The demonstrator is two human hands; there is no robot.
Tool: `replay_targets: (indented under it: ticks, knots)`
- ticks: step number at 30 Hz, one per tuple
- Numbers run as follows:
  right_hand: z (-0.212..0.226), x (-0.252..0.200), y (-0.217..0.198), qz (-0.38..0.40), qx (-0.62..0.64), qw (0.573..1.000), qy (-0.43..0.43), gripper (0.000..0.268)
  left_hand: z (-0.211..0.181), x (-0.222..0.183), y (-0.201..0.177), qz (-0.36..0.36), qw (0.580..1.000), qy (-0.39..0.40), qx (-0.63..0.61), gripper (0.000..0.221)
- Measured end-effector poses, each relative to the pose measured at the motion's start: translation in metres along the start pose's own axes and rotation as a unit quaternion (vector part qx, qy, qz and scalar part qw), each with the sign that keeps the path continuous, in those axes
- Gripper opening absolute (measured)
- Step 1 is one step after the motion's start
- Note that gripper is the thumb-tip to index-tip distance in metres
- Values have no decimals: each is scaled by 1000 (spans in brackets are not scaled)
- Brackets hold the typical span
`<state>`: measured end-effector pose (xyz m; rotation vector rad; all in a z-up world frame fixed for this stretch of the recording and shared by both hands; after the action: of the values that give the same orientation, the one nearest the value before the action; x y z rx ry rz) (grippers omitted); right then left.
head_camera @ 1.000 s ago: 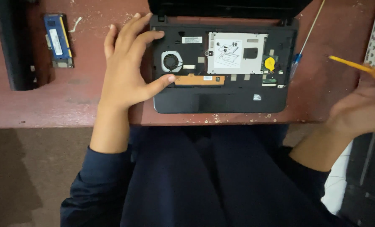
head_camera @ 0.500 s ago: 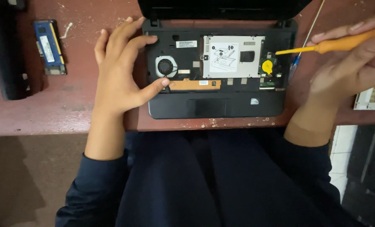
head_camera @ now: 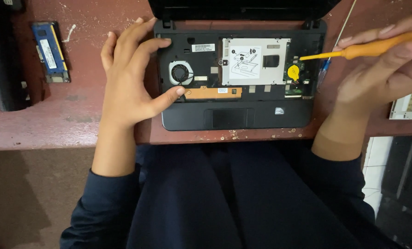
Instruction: Removing the keyboard and unscrewing internal components of a laptop for repair.
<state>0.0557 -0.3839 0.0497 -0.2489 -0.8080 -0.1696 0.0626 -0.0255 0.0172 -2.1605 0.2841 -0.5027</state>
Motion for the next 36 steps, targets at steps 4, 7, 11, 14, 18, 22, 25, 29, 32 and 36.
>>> replay_targets:
  ticks: [4,7,11,14,18,22,25,29,32,36]
  knots:
    - [7,1,2,-19,2,1000,16,46,-1,-1,-1,-3,1000,1,1,71]
    - [21,-1,8,52,2,999,-17,16,0,-1,0,2,1000,-6,1,71]
    - [42,10,19,78,-126,989,17,28,-1,0,0,-1,1000,0,4,71]
    - [52,20,23,156,-126,979,18,28,-1,1,0,-3,1000,4,3,72]
    - [52,21,30,261,-49,964,-1,29,-2,-1,0,1,1000,5,9,72]
    - [47,25,30,257,6,966,32,29,-3,-1,0,-1,1000,11,11,72]
    - [47,31,36,310,34,949,55,18,0,-3,0,-3,1000,9,18,72]
    - [41,32,41,305,121,941,85,16,0,-5,0,-4,1000,16,16,72]
    - [18,26,32,259,195,937,132,18,0,-6,1,-2,1000,15,18,71]
    - [-2,26,34,270,318,894,161,36,-1,-7,3,-3,1000,20,23,70]
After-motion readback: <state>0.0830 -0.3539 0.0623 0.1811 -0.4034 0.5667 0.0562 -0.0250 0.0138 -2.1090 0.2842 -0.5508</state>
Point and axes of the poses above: each hand's wrist, its own x-axis towards the middle knuckle, its own y-axis out of the palm, z = x × y, the point moved 7 cm from there along x, towards the middle knuckle, and after that the axes turned 5 degrees about x, right-handed, at the moved point
